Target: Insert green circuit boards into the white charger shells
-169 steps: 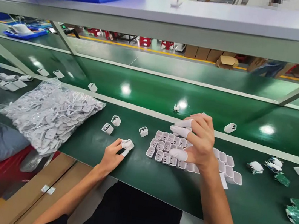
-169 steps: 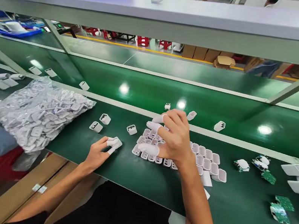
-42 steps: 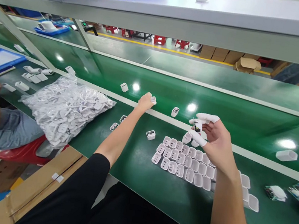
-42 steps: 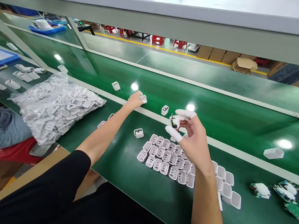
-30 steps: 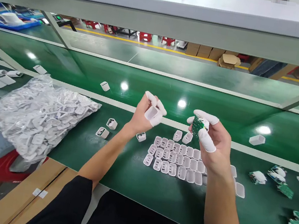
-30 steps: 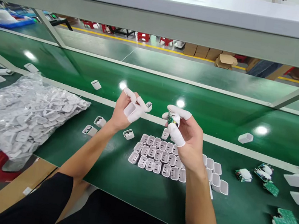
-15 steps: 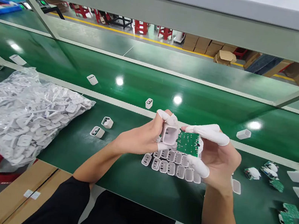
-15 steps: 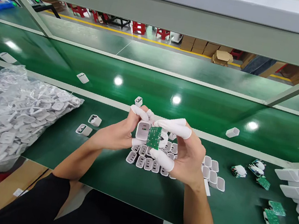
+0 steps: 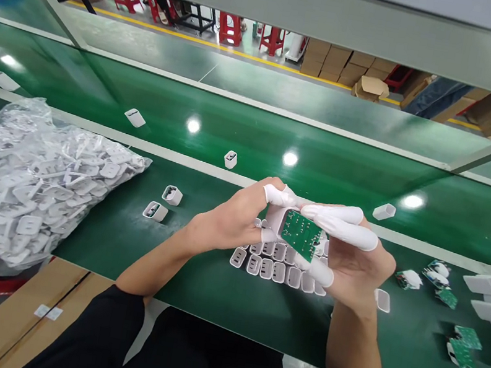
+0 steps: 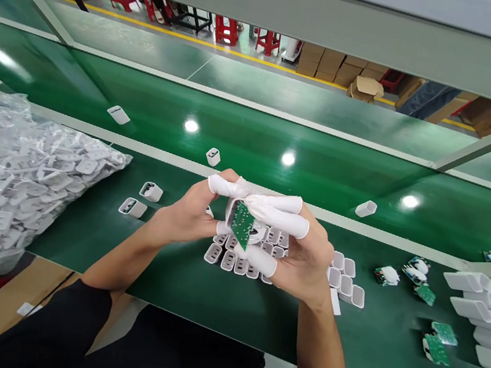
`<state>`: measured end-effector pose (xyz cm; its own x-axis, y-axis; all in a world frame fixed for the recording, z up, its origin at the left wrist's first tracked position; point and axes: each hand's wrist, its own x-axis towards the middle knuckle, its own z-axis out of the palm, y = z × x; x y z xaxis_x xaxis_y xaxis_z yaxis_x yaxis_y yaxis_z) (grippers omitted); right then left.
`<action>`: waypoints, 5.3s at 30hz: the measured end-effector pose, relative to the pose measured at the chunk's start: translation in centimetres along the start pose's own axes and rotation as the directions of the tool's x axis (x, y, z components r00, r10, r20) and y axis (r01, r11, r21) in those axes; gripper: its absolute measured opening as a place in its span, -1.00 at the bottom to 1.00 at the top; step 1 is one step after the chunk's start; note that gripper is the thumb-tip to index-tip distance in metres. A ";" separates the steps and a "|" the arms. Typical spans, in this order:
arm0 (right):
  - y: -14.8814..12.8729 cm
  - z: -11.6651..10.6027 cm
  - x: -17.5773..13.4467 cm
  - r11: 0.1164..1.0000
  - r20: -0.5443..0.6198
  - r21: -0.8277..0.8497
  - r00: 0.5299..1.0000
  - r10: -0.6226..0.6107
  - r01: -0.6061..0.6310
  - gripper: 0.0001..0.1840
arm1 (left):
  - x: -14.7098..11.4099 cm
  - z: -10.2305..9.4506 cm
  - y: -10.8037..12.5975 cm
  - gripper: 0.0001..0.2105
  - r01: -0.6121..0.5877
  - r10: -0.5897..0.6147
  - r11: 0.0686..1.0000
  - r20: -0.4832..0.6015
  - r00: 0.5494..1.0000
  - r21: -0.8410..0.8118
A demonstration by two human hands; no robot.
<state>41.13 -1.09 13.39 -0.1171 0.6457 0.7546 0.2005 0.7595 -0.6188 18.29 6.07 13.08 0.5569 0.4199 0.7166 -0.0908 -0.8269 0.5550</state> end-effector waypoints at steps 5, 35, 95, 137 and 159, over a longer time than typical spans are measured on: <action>-0.1 0.0 0.4 0.999 0.018 0.015 0.999 -0.031 0.031 -0.23 | 0.0 0.0 0.1 -0.46 -0.004 0.004 0.999 -0.001 1.000 0.037; -0.7 0.1 1.1 0.750 0.219 -0.620 0.969 -0.117 0.231 -0.14 | -0.7 2.0 -0.9 -0.24 0.328 -0.375 0.910 -0.164 0.913 -0.255; 2.2 1.4 1.4 0.945 -0.064 0.031 0.942 0.328 -0.327 -0.54 | -0.4 6.7 1.4 -0.36 0.297 -0.713 0.534 -0.234 0.661 -0.791; -0.1 -1.0 -0.1 0.994 0.047 0.105 0.998 -0.036 0.031 -0.12 | -1.9 1.3 3.7 -0.26 0.145 -0.281 0.896 -0.283 0.917 -0.419; -0.8 1.3 -1.2 0.978 0.076 0.189 0.992 -0.104 0.088 0.09 | -3.2 0.4 8.2 -0.50 0.124 -0.217 0.959 -0.385 0.897 -0.254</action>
<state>39.82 -2.39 12.69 -0.2105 0.5671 0.7963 0.0023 0.8148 -0.5797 16.09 -2.13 15.20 0.2011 0.7006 0.6847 -0.2277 -0.6464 0.7282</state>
